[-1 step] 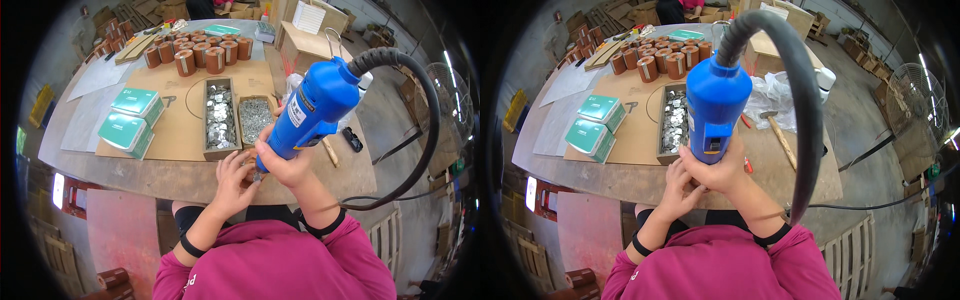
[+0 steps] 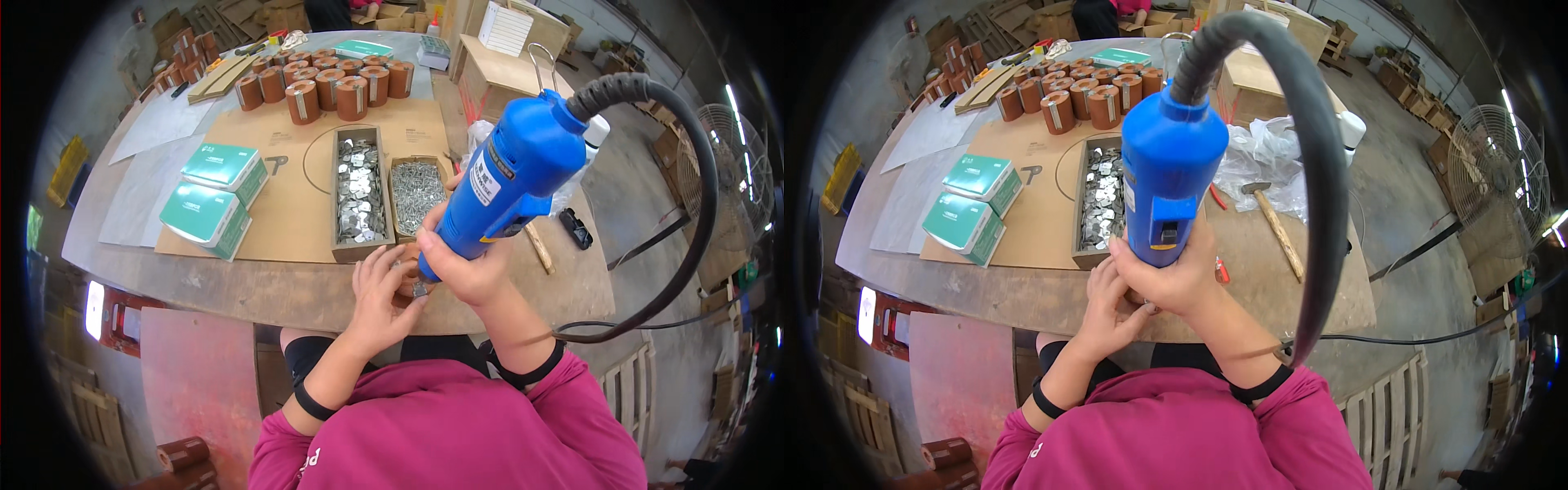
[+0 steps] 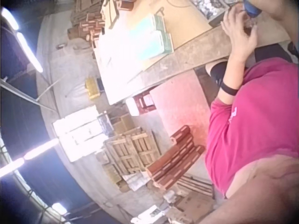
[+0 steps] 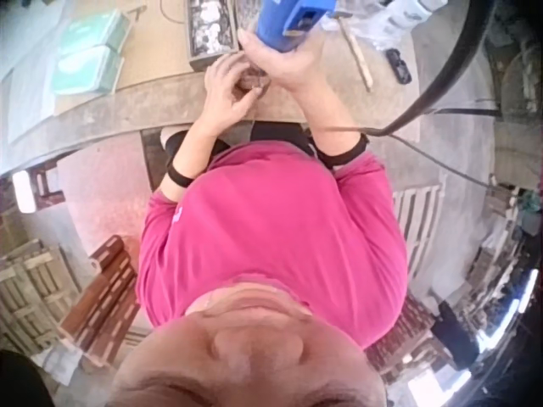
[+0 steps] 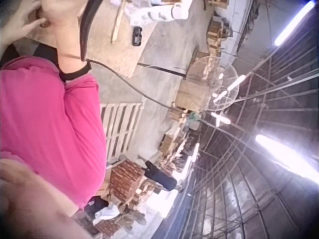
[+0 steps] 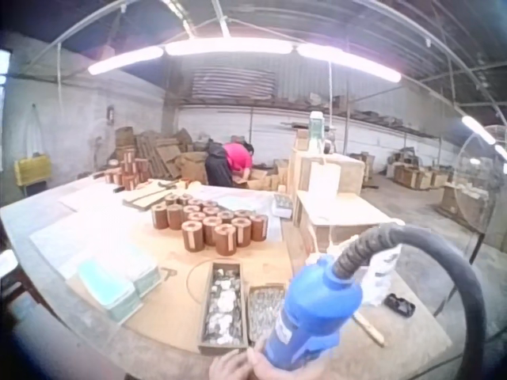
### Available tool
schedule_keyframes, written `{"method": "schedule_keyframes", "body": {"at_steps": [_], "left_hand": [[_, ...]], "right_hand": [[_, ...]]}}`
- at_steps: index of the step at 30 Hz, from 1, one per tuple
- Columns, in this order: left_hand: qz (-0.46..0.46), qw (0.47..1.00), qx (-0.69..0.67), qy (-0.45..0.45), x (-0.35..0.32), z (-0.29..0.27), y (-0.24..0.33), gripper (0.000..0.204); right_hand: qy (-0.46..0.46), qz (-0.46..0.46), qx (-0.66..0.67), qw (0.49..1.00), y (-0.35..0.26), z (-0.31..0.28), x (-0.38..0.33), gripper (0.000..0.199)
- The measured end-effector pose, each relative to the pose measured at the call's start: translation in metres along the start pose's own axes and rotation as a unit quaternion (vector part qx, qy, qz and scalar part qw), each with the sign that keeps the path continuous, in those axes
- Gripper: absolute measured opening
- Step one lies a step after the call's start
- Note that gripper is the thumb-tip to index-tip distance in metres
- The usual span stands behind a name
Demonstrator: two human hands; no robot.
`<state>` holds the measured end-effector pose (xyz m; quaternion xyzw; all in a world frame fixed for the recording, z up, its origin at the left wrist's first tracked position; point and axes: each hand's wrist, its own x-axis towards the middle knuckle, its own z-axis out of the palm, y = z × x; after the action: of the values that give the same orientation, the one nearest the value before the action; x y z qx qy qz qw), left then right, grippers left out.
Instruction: Attaching metal brackets or hinges to wooden cylindrical components using an electric screwdriver.
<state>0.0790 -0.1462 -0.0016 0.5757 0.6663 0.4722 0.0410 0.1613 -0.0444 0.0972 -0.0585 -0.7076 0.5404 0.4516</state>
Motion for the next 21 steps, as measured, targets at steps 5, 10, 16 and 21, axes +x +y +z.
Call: {"method": "schedule_keyframes", "body": {"at_steps": [5,10,16,21], "left_hand": [[-0.018,0.999,0.033,0.021,0.001,0.004,-0.002,0.052],[-0.024,0.999,0.027,0.042,-0.001,0.017,-0.007,0.047],[-0.041,0.996,-0.03,0.076,-0.002,0.027,-0.011,0.039],[-0.021,0.994,-0.011,0.104,-0.002,0.029,-0.012,0.037]], "right_hand": [[0.011,0.012,0.011,1.0,0.003,0.003,0.002,0.05],[0.016,0.026,0.017,0.999,0.005,0.004,0.003,0.05],[0.009,0.034,-0.001,0.999,0.009,0.007,0.003,0.051],[0.006,0.04,-0.006,0.999,0.006,0.01,0.002,0.052]]}}
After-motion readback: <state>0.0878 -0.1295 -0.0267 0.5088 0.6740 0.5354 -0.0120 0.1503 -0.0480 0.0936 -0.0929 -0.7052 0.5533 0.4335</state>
